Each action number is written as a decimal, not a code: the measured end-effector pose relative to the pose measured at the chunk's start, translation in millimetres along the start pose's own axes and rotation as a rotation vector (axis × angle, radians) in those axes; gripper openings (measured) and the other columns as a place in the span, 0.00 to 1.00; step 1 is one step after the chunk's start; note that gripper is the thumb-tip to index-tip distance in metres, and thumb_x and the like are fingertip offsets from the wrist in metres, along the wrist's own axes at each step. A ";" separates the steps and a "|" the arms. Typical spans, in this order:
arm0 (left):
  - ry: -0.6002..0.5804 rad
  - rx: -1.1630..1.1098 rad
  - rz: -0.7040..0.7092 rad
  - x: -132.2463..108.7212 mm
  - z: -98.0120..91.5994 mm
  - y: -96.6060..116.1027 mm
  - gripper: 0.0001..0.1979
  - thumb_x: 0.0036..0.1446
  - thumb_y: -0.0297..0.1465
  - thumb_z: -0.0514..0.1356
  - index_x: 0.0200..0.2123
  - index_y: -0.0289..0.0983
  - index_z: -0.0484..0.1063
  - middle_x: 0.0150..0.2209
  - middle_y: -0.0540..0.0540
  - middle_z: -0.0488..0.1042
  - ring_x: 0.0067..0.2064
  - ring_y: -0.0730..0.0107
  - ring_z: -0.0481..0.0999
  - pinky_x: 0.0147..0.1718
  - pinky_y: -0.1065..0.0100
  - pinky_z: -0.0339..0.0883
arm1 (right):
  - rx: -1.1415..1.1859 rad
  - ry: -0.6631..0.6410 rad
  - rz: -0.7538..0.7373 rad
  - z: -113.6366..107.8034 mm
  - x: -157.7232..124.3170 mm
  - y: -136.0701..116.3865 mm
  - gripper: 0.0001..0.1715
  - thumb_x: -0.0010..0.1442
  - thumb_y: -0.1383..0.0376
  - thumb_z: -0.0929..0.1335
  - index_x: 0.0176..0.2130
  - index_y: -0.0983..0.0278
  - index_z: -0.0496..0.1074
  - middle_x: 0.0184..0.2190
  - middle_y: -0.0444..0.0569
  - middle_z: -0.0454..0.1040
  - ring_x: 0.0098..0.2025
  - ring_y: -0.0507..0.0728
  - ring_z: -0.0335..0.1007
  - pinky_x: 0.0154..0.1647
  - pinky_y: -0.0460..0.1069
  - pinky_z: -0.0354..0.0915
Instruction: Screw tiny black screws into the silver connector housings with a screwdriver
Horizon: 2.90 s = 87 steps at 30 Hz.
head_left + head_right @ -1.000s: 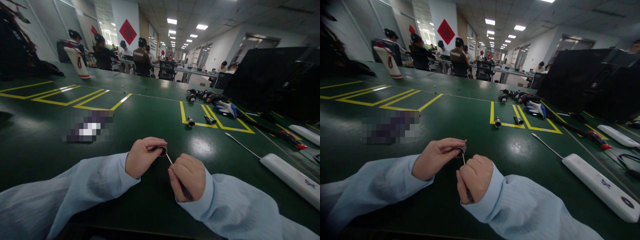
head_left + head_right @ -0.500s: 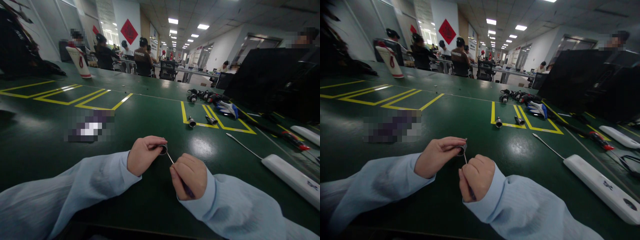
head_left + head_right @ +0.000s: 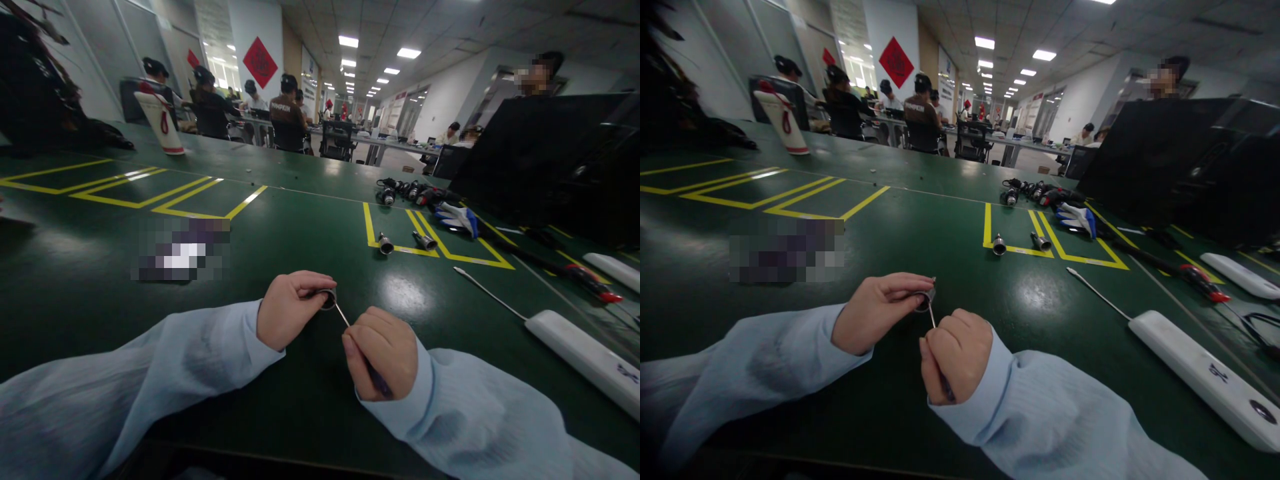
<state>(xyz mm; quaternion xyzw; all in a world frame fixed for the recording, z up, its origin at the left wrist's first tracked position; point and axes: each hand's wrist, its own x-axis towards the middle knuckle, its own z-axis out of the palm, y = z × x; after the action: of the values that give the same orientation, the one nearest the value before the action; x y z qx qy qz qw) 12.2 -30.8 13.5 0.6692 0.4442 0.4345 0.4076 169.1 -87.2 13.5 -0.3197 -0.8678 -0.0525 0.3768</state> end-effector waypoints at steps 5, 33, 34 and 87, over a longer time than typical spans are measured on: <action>0.028 0.010 -0.008 0.4 -0.4 0.6 0.10 0.42 0.20 0.58 0.29 0.32 0.77 0.38 0.41 0.76 0.39 0.64 0.76 0.42 0.64 0.72 | 0.003 -0.003 -0.008 -2.2 0.0 -1.5 0.14 0.52 0.73 0.60 0.19 0.70 0.68 0.16 0.51 0.64 0.21 0.52 0.55 0.22 0.48 0.52; 0.020 -0.015 0.008 -1.6 0.6 2.6 0.10 0.43 0.22 0.57 0.29 0.35 0.77 0.36 0.45 0.77 0.38 0.65 0.76 0.41 0.64 0.72 | -0.089 -0.021 -0.033 1.5 2.1 -4.0 0.14 0.53 0.72 0.60 0.19 0.68 0.66 0.16 0.50 0.64 0.21 0.52 0.54 0.22 0.48 0.52; 0.025 -0.022 -0.004 -1.2 0.6 3.4 0.09 0.42 0.22 0.57 0.28 0.34 0.77 0.36 0.44 0.77 0.38 0.65 0.76 0.41 0.64 0.72 | -0.080 -0.016 -0.031 1.6 2.1 -3.7 0.14 0.53 0.72 0.60 0.19 0.68 0.66 0.16 0.49 0.64 0.21 0.52 0.54 0.22 0.48 0.52; -0.012 0.323 0.432 143.8 -14.1 -59.4 0.16 0.43 0.35 0.61 0.34 0.35 0.61 0.30 0.50 0.66 0.32 0.72 0.67 0.33 0.70 0.63 | 0.449 0.488 0.421 69.2 46.5 110.1 0.13 0.54 0.59 0.62 0.33 0.65 0.71 0.29 0.51 0.75 0.31 0.54 0.68 0.33 0.49 0.64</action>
<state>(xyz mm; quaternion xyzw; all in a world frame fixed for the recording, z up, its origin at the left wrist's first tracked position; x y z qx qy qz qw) 17.4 124.0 -6.2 0.8074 0.3521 0.4309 0.1962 167.9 46.8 -20.3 -0.3784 -0.6581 0.1428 0.6351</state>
